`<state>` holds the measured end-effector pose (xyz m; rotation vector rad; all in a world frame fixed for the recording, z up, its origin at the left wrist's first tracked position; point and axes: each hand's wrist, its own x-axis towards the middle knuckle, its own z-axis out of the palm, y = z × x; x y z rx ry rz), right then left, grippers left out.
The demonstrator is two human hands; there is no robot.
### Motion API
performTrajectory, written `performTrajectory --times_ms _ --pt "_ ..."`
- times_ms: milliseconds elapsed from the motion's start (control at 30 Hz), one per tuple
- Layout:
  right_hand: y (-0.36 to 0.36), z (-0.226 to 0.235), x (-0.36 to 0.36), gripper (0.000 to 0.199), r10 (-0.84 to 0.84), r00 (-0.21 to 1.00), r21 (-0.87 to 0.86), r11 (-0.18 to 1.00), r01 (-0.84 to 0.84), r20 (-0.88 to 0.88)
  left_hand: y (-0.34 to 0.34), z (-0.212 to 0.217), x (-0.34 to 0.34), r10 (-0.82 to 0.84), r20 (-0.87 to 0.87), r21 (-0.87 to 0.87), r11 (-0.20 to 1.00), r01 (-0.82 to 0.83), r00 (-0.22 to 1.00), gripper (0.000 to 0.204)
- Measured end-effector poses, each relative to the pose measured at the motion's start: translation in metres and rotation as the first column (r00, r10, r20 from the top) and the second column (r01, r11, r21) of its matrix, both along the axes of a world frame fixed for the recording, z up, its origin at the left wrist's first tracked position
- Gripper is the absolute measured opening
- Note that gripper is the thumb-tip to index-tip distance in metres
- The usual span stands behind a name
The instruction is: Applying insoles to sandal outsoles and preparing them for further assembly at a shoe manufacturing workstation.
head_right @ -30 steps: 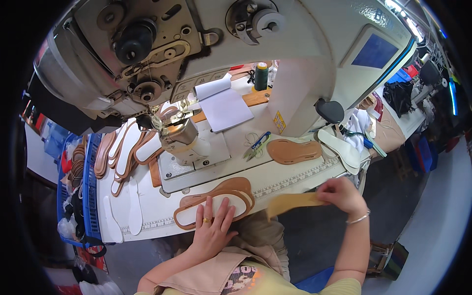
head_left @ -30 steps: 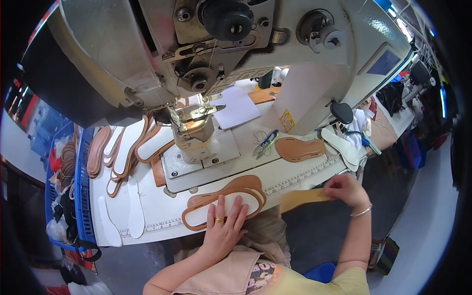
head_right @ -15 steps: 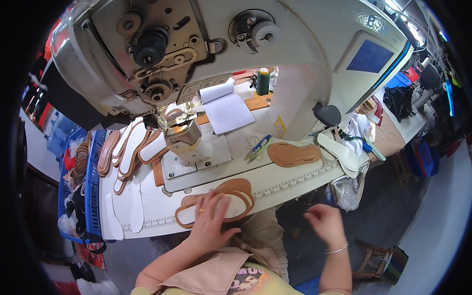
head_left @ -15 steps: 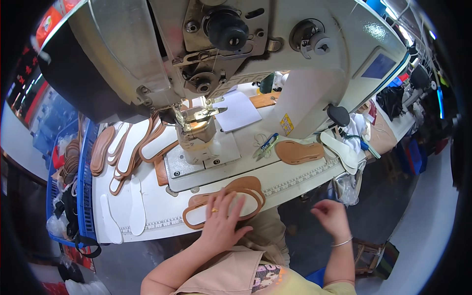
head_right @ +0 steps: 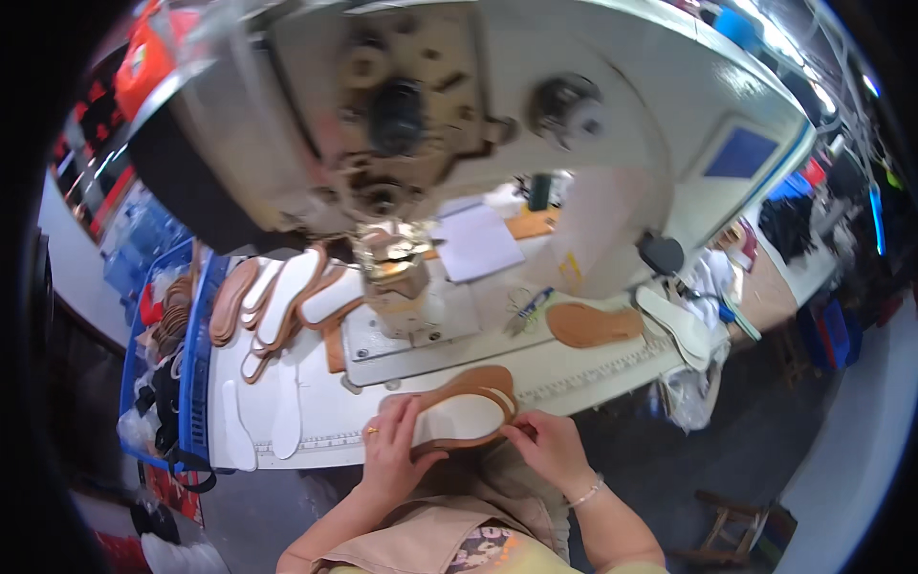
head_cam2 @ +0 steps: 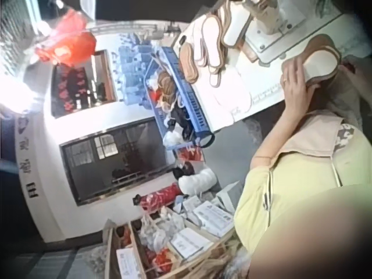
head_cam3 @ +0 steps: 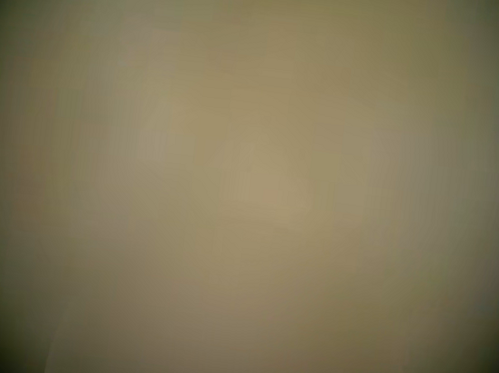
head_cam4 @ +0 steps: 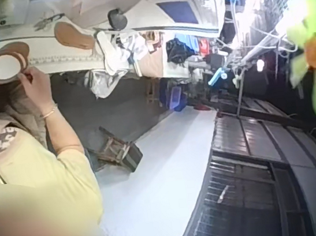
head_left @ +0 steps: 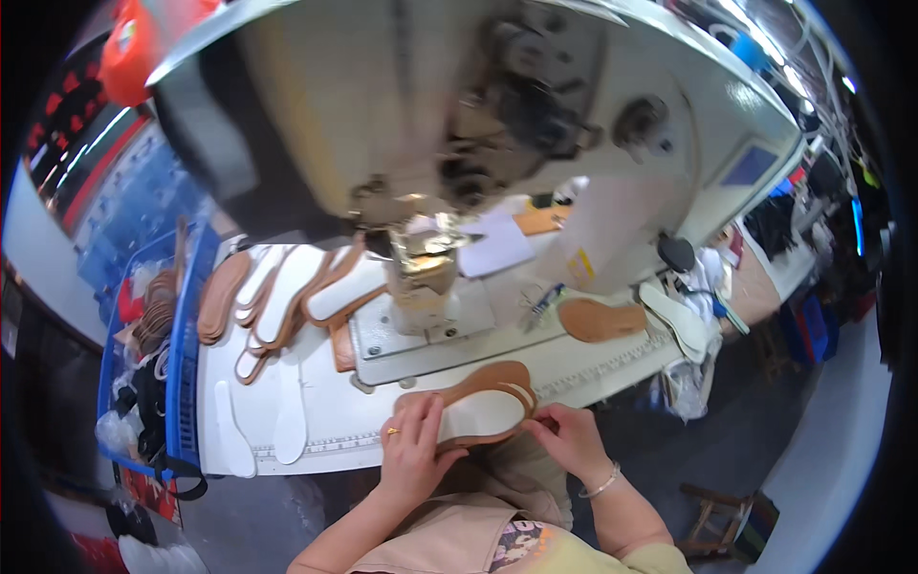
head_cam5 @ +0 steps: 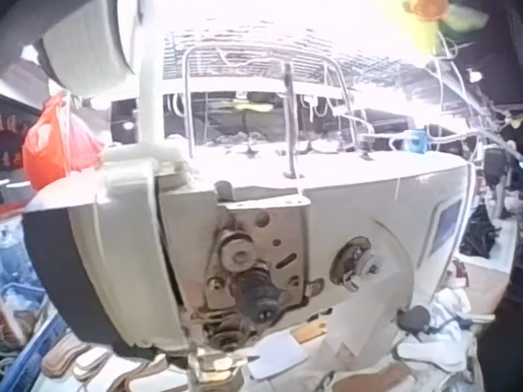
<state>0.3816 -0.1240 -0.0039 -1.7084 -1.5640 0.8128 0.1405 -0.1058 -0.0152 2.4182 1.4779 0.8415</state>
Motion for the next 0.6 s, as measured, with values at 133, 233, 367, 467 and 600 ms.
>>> performTrajectory --times_ms 133,233,367,467,600 --pt "-0.009 -0.009 0.011 0.014 -0.078 0.996 0.307 0.950 0.060 0.047 0.004 -0.012 -0.001 -0.145 0.103 -0.037 0.988 0.150 0.984 0.080" --pt "-0.009 0.003 0.000 0.017 0.000 0.998 0.205 0.979 -0.014 0.067 -0.001 -0.013 -0.004 -0.156 0.126 0.023 0.988 0.154 0.980 0.075" --pt "0.001 0.002 -0.011 0.018 -0.020 0.964 0.290 0.955 -0.060 0.264 -0.002 -0.015 -0.004 -0.120 0.145 0.064 0.992 0.112 0.982 0.066" --pt "0.015 0.012 -0.025 0.015 0.025 0.984 0.338 0.937 -0.084 0.174 -0.004 -0.014 -0.007 -0.065 0.097 0.184 0.982 0.046 0.993 0.058" --pt "0.014 0.013 -0.031 0.017 -0.066 0.997 0.415 0.909 0.044 0.040 -0.002 -0.015 -0.006 -0.078 0.003 0.229 0.970 0.076 0.997 0.051"
